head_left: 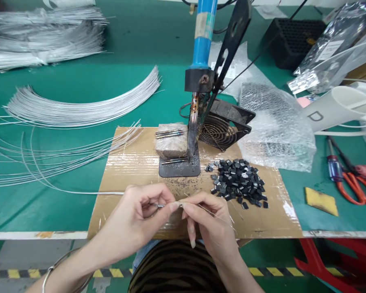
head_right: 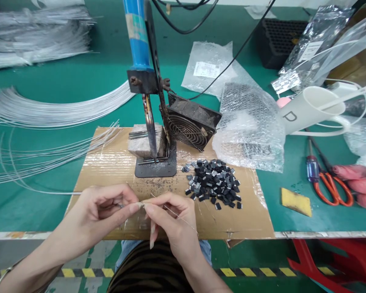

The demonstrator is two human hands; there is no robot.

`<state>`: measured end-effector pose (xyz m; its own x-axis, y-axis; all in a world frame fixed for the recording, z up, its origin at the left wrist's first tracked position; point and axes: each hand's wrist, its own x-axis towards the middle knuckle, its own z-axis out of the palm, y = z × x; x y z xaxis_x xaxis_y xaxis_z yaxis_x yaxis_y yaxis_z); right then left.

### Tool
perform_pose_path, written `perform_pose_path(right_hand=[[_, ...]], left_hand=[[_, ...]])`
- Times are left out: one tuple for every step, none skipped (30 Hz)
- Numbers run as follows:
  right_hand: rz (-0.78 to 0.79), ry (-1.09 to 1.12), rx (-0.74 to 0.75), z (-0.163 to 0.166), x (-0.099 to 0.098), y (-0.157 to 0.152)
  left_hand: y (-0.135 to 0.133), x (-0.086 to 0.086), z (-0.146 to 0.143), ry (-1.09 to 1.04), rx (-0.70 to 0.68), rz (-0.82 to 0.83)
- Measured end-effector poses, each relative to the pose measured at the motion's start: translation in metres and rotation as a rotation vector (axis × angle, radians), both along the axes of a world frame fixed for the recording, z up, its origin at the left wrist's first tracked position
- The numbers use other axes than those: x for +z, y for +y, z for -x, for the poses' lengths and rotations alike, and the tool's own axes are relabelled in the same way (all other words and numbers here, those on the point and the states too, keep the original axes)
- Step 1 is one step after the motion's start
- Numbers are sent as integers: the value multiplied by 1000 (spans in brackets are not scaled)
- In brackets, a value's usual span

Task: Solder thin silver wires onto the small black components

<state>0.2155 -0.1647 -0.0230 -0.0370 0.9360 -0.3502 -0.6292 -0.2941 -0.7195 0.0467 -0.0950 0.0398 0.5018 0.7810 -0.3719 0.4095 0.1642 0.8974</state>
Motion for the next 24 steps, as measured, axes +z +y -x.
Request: perform_pose_path(right_hand=[[-5,9,-3,0,0,0],[-9,24,-8,1,-1,0],[-14,45,-13,1,-1,0],[-19,69,-18,2,0,0],[-23,90,-21,3,0,0],[-27,107,-26,4,0,1],[-32,117,-33,5,1,2],[-33,122,-40,6,1,2],[-32,124,-48,6,1,3],[-30,121,-58,7,2,3],[-25,117,-64,8,2,4],[-18,112,-70,8,3,4],[-12,109,-73,8,3,4],[-6,108,-75,8,4,5],[-3,108,-78,9,5,5],[0,109,-81,9,5,5],[3,111,-86,9,6,6],[6,113,-93,10,7,6],[11,117,-102,10,7,6],[19,122,-111,11,7,6],[27,129,-118,12,8,6],[32,136,-126,13,8,6],[34,140,-135,14,8,6],[36,142,-142,15,9,6]], left_hand=[[0,0,0,-10,11,2],[0,0,-1,-23,26,2],[0,0,-1,-37,41,0],[1,0,-2,-53,53,-8],[1,0,-2,-63,64,-15],[1,0,-3,-68,72,-23],[0,0,-4,-68,78,-34],[0,0,-4,-65,83,-45],[-1,0,-5,-60,87,-57],[-1,0,-6,-53,90,-70],[-2,0,-6,-46,93,-84],[-2,0,-7,-42,94,-98],[-3,0,-7,-36,95,-112],[-4,0,-8,-29,97,-126],[-5,-1,-8,-23,101,-139],[-6,-1,-8,-17,105,-150],[-7,-2,-8,-11,111,-162],[-8,-3,-8,-7,115,-174],[-9,-3,-8,-4,118,-186],[-10,-4,-8,-2,121,-201],[-12,-5,-8,-1,126,-220],[-13,-6,-8,-1,131,-240],[-14,-8,-8,0,137,-260],[-16,-9,-8,0,145,-279]])
